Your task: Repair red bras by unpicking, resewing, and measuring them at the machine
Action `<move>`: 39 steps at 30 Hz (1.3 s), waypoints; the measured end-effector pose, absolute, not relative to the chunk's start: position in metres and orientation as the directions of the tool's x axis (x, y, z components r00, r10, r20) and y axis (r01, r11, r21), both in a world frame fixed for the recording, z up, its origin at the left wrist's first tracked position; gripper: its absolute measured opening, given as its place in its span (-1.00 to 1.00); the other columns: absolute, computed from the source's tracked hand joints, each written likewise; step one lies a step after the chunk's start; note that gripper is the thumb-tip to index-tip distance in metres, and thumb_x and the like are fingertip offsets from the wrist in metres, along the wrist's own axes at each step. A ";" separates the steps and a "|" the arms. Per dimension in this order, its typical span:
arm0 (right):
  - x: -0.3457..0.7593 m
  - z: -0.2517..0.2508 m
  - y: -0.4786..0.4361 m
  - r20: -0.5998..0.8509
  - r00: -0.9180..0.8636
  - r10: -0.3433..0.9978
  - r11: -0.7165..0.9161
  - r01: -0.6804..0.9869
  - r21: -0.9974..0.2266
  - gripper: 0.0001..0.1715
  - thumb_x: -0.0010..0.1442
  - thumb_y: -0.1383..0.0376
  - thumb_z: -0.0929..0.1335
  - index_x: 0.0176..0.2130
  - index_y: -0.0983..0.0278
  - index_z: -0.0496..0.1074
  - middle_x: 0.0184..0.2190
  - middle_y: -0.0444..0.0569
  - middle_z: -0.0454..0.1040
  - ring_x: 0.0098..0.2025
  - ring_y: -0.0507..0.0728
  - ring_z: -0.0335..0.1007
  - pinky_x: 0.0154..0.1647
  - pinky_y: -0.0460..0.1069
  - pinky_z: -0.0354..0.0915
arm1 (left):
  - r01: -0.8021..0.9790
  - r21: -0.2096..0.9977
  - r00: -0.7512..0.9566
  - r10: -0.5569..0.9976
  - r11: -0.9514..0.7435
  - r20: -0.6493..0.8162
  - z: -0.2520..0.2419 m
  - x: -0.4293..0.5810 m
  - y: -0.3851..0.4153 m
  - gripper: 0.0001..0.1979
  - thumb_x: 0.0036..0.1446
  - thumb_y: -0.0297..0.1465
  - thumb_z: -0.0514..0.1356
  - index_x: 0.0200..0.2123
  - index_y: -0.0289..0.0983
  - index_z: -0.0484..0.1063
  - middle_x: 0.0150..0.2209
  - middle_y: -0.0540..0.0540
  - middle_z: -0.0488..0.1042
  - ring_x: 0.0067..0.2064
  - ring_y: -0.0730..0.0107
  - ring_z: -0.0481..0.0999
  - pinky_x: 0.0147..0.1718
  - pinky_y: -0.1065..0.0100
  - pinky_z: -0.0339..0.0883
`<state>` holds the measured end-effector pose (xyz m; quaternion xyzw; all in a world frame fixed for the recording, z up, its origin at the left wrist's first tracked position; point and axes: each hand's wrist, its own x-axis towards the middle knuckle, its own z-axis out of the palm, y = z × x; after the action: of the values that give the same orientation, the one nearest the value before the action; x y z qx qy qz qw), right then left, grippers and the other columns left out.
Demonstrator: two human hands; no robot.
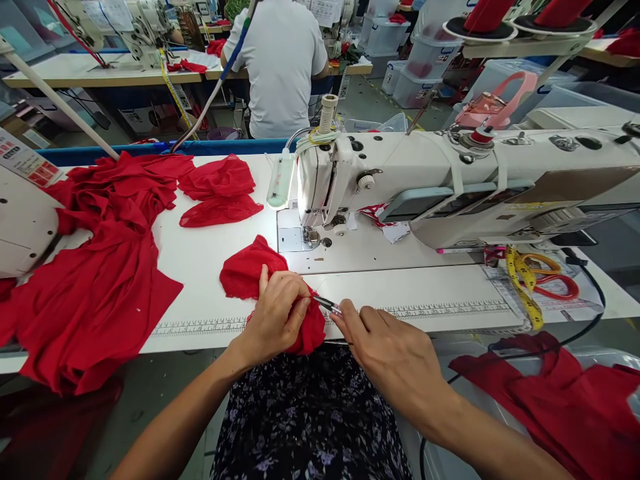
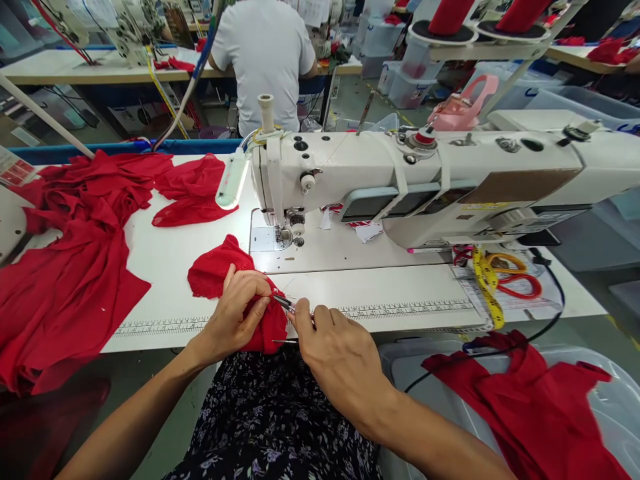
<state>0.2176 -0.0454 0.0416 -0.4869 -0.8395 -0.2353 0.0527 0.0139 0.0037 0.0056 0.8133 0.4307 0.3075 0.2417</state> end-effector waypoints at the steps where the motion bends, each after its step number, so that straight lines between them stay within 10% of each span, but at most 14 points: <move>1: 0.218 0.041 -0.045 0.320 -0.518 0.793 0.421 0.846 0.327 -0.78 0.35 0.27 0.31 -0.14 0.32 0.51 -0.58 -0.08 0.38 -0.57 0.09 0.28 -0.51 0.02 0.06 | 0.552 0.660 0.440 0.850 -0.510 0.289 0.006 0.014 0.004 -0.87 0.35 -0.44 -0.02 -0.27 -0.18 0.25 -0.22 -0.03 0.46 -0.03 0.28 0.38 0.34 -0.20 -0.36; 21: 0.241 0.020 -0.032 0.468 -0.389 0.793 0.308 0.920 0.242 -0.74 0.40 0.18 0.29 -0.14 0.31 0.45 -0.57 -0.16 0.43 -0.57 0.03 0.33 -0.51 0.00 -0.01 | 0.495 0.717 0.413 0.859 -0.491 0.302 0.004 0.010 0.002 -0.87 0.34 -0.48 0.00 -0.25 -0.19 0.29 -0.22 0.00 0.46 -0.04 0.33 0.40 0.34 -0.18 -0.35; 29: 0.272 -0.006 0.011 0.406 -0.201 0.892 0.095 0.959 0.266 -0.61 0.38 0.18 0.28 -0.03 0.44 0.47 -0.30 0.15 0.55 -0.31 0.22 0.45 -0.53 0.00 0.05 | 0.524 0.718 0.358 0.884 -0.458 0.302 0.001 0.009 0.006 -0.87 0.33 -0.46 0.00 -0.22 -0.18 0.33 -0.19 -0.03 0.48 0.00 0.29 0.42 0.34 -0.16 -0.27; 35: 0.228 0.014 0.001 0.423 -0.305 0.853 0.497 0.723 -0.480 -0.72 0.38 0.27 0.29 0.05 0.23 0.42 -0.11 0.04 0.48 -0.11 0.12 0.41 -0.21 -0.02 0.33 | 0.516 0.725 0.349 0.885 -0.456 0.309 0.002 0.011 0.005 -0.87 0.33 -0.46 0.00 -0.22 -0.19 0.32 -0.19 -0.04 0.49 0.00 0.29 0.42 0.34 -0.16 -0.28; 39: 0.198 0.017 0.003 0.294 -0.359 0.886 0.444 0.476 -0.759 -0.88 0.33 0.35 0.29 -0.19 0.23 0.44 -0.29 -0.09 0.42 -0.25 0.05 0.34 -0.26 -0.06 0.27 | 0.510 0.739 0.334 0.893 -0.441 0.302 0.001 0.011 0.004 -0.86 0.33 -0.44 0.00 -0.23 -0.18 0.34 -0.18 -0.06 0.49 0.01 0.26 0.42 0.35 -0.15 -0.29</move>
<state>0.1977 0.0033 0.0170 -0.4410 -0.7720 0.2887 0.3552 0.0106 0.0045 0.0013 0.7709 0.4550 0.3550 0.2696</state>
